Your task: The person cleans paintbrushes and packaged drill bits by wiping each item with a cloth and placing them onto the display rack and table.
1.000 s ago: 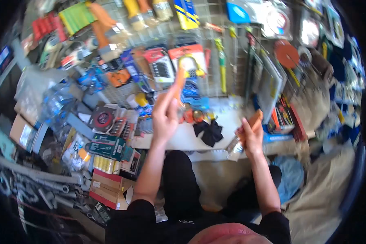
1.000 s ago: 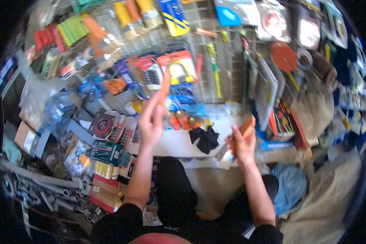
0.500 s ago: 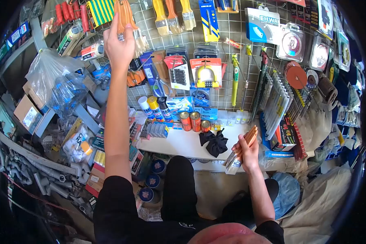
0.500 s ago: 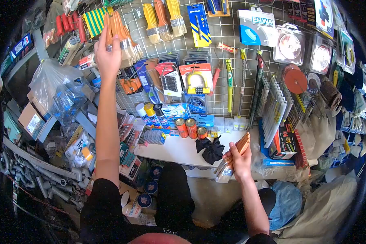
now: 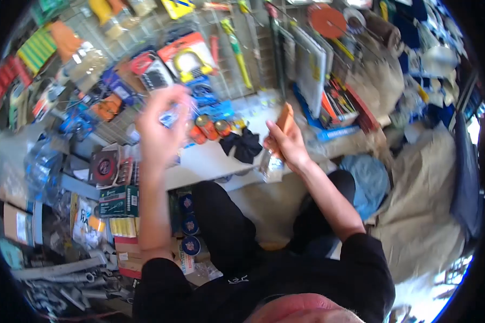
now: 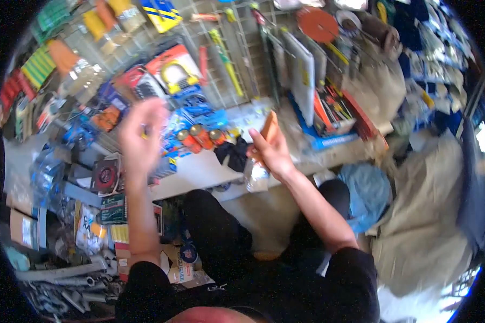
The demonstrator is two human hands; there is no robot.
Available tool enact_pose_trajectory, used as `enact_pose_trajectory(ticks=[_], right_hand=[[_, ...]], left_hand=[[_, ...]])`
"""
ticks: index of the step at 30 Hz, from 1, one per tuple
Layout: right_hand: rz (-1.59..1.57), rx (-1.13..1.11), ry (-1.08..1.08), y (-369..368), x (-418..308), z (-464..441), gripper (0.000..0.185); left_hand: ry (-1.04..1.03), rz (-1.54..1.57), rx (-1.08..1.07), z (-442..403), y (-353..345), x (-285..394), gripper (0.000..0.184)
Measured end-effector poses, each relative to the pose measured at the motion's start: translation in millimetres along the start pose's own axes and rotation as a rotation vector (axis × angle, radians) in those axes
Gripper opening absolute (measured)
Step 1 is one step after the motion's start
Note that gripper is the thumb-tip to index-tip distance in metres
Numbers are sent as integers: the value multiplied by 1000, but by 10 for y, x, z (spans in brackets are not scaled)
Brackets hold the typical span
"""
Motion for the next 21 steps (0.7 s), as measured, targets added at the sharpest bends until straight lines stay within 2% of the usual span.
enact_pose_trajectory(ticks=[1, 2, 4, 5, 6, 8, 9, 11, 12, 13, 14, 16, 21], right_hand=[[23, -13, 43, 12, -4, -18, 41], [12, -10, 58, -4, -37, 8, 39], [-12, 31, 81, 1, -36, 31, 34], [-10, 38, 79, 46, -21, 7, 34], [27, 70, 62, 128, 15, -22, 33], [66, 96, 49, 210, 16, -36, 32], [38, 35, 80, 193, -4, -22, 32], [13, -35, 113, 185, -64, 7, 32], [4, -154, 91, 124, -129, 66, 34], [-7, -272, 68, 62, -165, 108, 37], [-10, -277, 64, 51, -173, 104, 37], [26, -361, 99, -24, -178, 97, 46], [83, -215, 56, -99, -161, 138, 34]], left_hand=[[276, 281, -133, 307, -453, 131, 26], [153, 229, -227, 498, -815, 301, 37], [223, 356, -355, 917, -1399, 442, 52], [75, 285, -321, 1020, -1551, 503, 59], [87, 246, -177, 1206, -1789, 416, 59], [230, 371, -155, 1308, -1914, 324, 57], [230, 370, -151, 1341, -1928, 297, 57], [373, 553, -69, 1417, -1942, 198, 53], [374, 549, -65, 1428, -1921, 182, 53], [451, 683, -15, 1458, -1905, 144, 49], [529, 815, 35, 1497, -1892, 112, 45], [515, 788, 71, 1554, -1843, 70, 43], [507, 675, 209, 1664, -1666, -22, 38]])
Point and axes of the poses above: each hand's wrist, its own z-axis away from the middle knuckle, its own y-axis out of the back of the hand, x = y × z, the point moved 5 cm from there along -z, towards the middle knuckle, and after that the axes turned 12 degrees about -y, right-handed, at the moved point
